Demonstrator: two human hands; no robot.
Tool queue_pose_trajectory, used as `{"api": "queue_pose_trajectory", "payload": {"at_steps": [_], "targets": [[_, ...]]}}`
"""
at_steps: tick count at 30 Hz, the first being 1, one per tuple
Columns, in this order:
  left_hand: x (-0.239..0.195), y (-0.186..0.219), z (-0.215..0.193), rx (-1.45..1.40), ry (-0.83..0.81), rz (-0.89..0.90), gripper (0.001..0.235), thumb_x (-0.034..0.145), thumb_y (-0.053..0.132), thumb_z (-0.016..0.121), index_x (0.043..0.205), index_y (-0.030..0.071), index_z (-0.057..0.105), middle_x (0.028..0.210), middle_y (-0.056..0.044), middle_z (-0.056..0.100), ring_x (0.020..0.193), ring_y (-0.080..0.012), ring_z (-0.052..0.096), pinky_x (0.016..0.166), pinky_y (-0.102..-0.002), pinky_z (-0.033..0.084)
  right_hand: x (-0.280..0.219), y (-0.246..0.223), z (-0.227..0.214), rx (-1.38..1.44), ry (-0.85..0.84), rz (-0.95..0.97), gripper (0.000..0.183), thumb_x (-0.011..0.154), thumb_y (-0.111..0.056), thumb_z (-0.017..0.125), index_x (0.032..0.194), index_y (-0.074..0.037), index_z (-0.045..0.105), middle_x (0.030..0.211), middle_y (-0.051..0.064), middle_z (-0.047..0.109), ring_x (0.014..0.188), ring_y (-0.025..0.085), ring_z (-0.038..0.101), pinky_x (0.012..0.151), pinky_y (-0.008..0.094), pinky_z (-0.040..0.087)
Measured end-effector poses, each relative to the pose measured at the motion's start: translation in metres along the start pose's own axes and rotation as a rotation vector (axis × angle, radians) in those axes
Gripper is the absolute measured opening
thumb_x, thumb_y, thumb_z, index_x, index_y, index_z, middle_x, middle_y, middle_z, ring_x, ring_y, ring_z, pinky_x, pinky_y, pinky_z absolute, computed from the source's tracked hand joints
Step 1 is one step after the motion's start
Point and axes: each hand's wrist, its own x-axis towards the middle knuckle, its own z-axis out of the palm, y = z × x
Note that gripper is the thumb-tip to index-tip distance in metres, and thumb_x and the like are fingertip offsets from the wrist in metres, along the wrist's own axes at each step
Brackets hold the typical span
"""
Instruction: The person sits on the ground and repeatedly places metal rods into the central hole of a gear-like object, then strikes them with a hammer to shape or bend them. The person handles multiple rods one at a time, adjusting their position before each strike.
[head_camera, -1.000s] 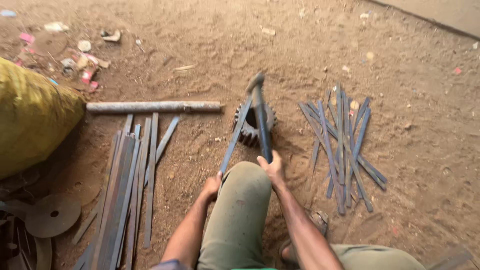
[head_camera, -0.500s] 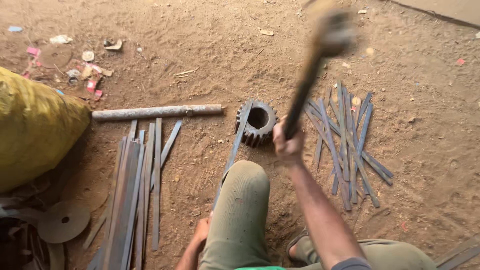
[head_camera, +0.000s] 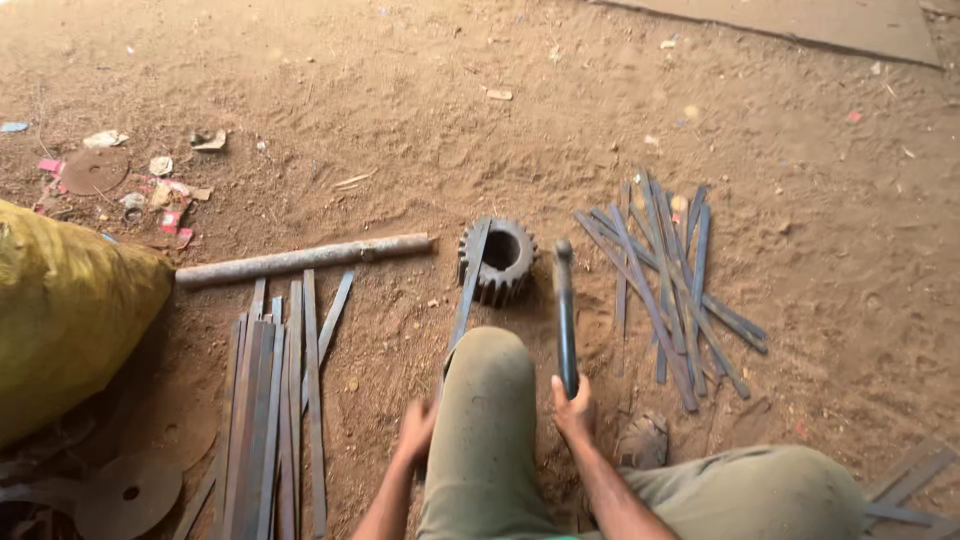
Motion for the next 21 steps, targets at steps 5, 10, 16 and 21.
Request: {"api": "queue_pose_trajectory", "payload": {"at_steps": [5,10,16,21], "targets": [[0.097,0.144,0.024,0.212,0.473,0.161,0.057,0.094,0.057,0.061,0.105,0.003,0.074,0.092,-0.022,0.074,0.088,-0.0398,0.074,0.078,-0.052,0.058,0.02,0.025,-0.016,0.028,-0.01,0.237,0.041,0.09,-0.029,0.076,0.104,0.002,0.053,0.06,0.009,0.057,0.041,0.023,0.055,0.036,0.043,0.047],[0.11,0.307,-0.017,-0.253,0.5,0.594,0.088,0.105,0.064,0.034,0.159,-0.006,0.027,0.146,-0.038,0.044,0.119,-0.0508,0.055,0.091,-0.062,0.046,0.023,0.021,-0.017,0.146,-0.08,0.28,0.036,0.094,-0.026,0.072,0.102,-0.001,0.047,0.058,0.011,0.051,0.038,0.024,0.051,0.033,0.042,0.045],[0.069,0.343,-0.066,-0.864,-0.497,0.464,0.074,0.102,0.057,0.035,0.142,-0.003,0.05,0.106,-0.021,0.074,0.078,-0.0256,0.072,0.064,-0.038,0.061,0.018,0.02,-0.01,0.028,-0.036,0.343,0.038,0.094,-0.025,0.072,0.112,-0.005,0.045,0.065,0.008,0.053,0.041,0.021,0.051,0.035,0.041,0.045],[0.064,0.266,-0.022,-0.331,-0.189,0.147,0.033,0.107,0.034,0.051,0.113,0.005,0.066,0.069,0.001,0.054,0.051,-0.0094,0.047,0.041,-0.027,0.038,0.02,0.038,-0.016,-0.028,-0.032,0.291,0.039,0.092,-0.025,0.074,0.114,-0.002,0.05,0.069,0.01,0.061,0.044,0.02,0.057,0.036,0.038,0.048]]}}
